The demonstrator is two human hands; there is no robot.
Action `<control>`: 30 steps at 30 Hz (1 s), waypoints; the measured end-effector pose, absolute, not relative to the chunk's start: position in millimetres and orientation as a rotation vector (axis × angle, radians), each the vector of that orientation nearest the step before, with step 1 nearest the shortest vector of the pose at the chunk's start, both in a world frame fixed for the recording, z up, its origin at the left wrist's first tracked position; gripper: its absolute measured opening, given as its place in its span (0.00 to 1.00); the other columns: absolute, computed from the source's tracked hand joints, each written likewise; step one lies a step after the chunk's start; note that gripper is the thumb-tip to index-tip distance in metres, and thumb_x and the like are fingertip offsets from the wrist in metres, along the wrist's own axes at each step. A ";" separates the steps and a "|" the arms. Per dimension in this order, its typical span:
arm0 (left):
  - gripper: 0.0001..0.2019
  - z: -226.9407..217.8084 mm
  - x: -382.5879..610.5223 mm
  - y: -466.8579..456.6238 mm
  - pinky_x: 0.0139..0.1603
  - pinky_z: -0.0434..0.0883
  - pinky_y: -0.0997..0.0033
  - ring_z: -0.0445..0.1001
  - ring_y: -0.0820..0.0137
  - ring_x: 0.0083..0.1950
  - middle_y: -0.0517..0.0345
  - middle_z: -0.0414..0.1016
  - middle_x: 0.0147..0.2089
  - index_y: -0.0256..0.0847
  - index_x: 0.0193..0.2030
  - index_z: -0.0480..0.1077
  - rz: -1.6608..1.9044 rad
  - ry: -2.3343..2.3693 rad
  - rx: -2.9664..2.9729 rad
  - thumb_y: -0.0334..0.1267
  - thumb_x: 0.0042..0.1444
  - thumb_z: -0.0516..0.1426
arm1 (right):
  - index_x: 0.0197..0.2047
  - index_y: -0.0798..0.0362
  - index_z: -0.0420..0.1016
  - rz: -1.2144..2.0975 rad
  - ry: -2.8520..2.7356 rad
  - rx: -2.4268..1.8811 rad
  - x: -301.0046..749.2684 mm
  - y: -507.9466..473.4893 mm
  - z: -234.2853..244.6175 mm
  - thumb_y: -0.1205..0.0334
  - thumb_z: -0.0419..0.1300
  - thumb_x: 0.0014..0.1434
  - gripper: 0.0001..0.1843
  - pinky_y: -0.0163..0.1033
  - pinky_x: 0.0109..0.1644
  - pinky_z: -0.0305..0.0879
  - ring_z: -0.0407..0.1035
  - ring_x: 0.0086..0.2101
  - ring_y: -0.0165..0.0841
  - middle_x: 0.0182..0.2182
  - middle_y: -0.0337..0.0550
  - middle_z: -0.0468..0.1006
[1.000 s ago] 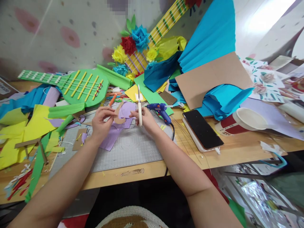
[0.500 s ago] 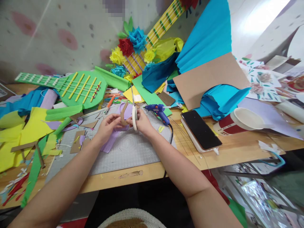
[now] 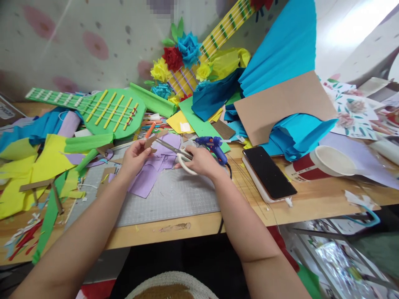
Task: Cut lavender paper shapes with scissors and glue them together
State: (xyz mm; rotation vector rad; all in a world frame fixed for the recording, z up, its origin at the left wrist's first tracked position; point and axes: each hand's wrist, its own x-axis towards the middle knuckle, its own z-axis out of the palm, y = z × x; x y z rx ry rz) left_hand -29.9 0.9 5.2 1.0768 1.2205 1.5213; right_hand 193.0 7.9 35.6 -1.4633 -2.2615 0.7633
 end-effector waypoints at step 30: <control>0.12 6.1 -43.5 3.5 0.34 0.71 0.72 0.72 0.75 0.29 0.61 0.73 0.31 0.37 0.35 0.67 1.323 1.208 1.147 0.28 0.40 0.59 | 0.25 0.52 0.63 0.820 -2.440 -1.470 189.1 10.2 30.9 0.38 0.61 0.41 0.24 0.34 0.27 0.44 0.56 0.24 0.27 0.22 0.36 0.66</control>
